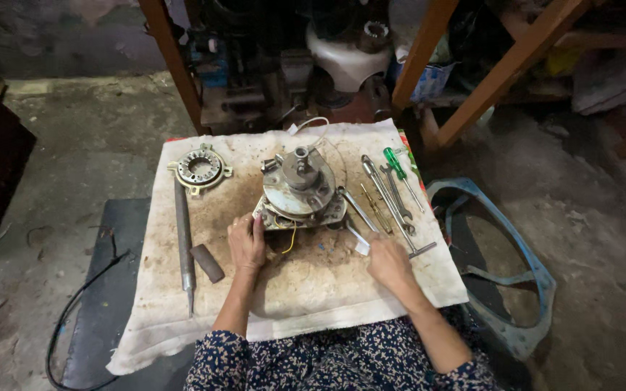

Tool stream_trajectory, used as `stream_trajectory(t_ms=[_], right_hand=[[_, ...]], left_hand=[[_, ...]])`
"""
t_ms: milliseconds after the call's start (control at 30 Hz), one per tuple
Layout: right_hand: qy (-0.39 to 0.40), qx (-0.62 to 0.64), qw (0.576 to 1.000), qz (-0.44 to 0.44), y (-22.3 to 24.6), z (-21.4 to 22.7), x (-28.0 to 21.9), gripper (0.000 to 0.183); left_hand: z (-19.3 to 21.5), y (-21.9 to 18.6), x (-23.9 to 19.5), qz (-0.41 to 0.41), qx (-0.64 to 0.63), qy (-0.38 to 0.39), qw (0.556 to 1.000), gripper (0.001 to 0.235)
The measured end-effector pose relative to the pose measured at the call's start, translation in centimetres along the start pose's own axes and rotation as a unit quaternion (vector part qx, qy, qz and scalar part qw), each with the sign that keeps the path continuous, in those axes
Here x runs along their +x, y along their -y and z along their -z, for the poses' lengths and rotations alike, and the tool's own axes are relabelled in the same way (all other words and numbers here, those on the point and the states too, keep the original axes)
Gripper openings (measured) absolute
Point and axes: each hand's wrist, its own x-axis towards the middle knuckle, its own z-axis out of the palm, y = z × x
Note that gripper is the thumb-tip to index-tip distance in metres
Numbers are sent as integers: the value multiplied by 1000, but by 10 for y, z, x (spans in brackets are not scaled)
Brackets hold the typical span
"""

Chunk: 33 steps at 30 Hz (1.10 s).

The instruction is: The person uses a socket wrench to tighten a bolt on a disassembled electrical component, likely a motor or generator stator, placed on a cloth-covered workbench. They rotate the component and reposition the tool several times to access the fastener.

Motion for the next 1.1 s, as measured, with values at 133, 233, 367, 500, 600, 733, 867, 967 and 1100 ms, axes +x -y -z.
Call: stream_trajectory(t_ms=[133,233,367,500,600,733,867,967,1100], right_hand=[[-127,29,992,4,-27,37,15,15],[-215,154,964,18,-33,66,27,9],[-121,371,919,-56,-2,82,41,15],[-100,489,866,4,29,91,49,16],[-74,477,875,8,41,104,52,13],[-75,427,899,65,57,121,58,14],[-86,390,915,61,70,122,69,14],[-79,405,906,97,76,119,87,10],[-80,388,906,150,77,112,83,10]], left_hand=[[-3,4,2,29,4,1,1000,44],[-6,6,0,31,2,3,1000,45],[-6,8,-1,32,4,-17,999,44],[-8,12,1,10,0,-25,1000,45],[-9,12,3,48,25,15,998,47],[-5,7,6,38,24,15,999,48],[-6,5,2,19,13,3,1000,49],[-8,9,15,-9,20,-11,1000,49],[-8,11,4,21,14,8,1000,49]])
